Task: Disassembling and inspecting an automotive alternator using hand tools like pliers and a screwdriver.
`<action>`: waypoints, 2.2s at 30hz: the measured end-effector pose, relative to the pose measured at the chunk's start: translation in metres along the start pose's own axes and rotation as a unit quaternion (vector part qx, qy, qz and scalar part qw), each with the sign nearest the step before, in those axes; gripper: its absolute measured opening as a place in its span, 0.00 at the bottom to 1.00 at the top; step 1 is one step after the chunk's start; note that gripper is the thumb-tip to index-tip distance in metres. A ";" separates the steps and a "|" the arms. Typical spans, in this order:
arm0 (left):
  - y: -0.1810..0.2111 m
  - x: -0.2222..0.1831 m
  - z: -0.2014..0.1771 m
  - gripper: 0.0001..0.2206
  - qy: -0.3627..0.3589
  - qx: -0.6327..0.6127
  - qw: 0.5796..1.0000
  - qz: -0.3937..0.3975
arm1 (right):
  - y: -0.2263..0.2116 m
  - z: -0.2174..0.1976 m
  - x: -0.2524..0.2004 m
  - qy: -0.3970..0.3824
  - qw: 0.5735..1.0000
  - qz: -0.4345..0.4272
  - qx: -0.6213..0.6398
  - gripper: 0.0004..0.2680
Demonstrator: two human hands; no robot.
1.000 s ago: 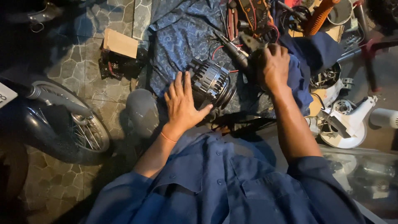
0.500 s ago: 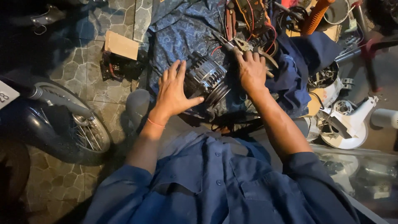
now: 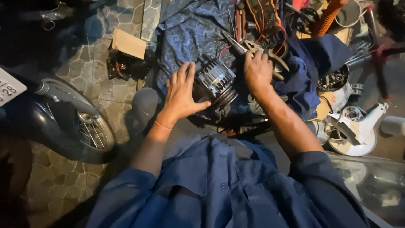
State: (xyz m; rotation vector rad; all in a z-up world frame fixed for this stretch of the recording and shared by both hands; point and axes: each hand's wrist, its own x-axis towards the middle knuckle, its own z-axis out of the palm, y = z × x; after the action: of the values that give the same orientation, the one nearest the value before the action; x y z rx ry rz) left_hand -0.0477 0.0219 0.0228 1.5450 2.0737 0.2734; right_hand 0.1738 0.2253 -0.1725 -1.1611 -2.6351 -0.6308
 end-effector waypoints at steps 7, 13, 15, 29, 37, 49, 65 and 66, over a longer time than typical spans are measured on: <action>-0.003 -0.002 0.009 0.59 0.014 0.001 1.000 0.014 | 0.032 -0.101 0.013 -0.143 0.938 0.048 0.312 0.26; -0.004 -0.007 0.015 0.59 0.044 0.020 0.998 0.028 | 0.047 -0.117 -0.030 -0.174 0.647 0.221 0.709 0.17; -0.004 -0.007 0.017 0.61 0.054 0.035 0.998 0.026 | 0.044 -0.128 -0.036 -0.169 0.695 0.211 0.666 0.14; -0.004 -0.008 0.021 0.62 0.049 0.052 0.997 0.025 | 0.038 -0.189 -0.064 -0.252 0.571 0.146 0.767 0.28; 0.011 -0.012 0.029 0.65 0.114 0.077 0.990 0.002 | 0.035 -0.228 -0.057 -0.262 0.724 0.144 0.622 0.22; 0.007 -0.006 0.039 0.64 0.157 0.100 0.982 -0.008 | 0.045 -0.242 -0.055 -0.308 0.739 0.132 0.585 0.22; 0.002 0.001 0.005 0.67 -0.006 0.009 0.998 -0.055 | -0.016 -0.137 -0.083 -0.229 0.352 0.302 0.856 0.37; 0.004 0.002 -0.001 0.64 -0.015 0.003 0.998 -0.058 | -0.029 -0.125 -0.086 -0.225 0.334 0.312 0.861 0.40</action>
State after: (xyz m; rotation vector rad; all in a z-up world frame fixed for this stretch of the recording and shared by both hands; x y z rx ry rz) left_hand -0.0451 0.0254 0.0252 1.4177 2.1316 0.2007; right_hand 0.2110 0.0951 -0.0989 -1.0234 -1.0407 2.2294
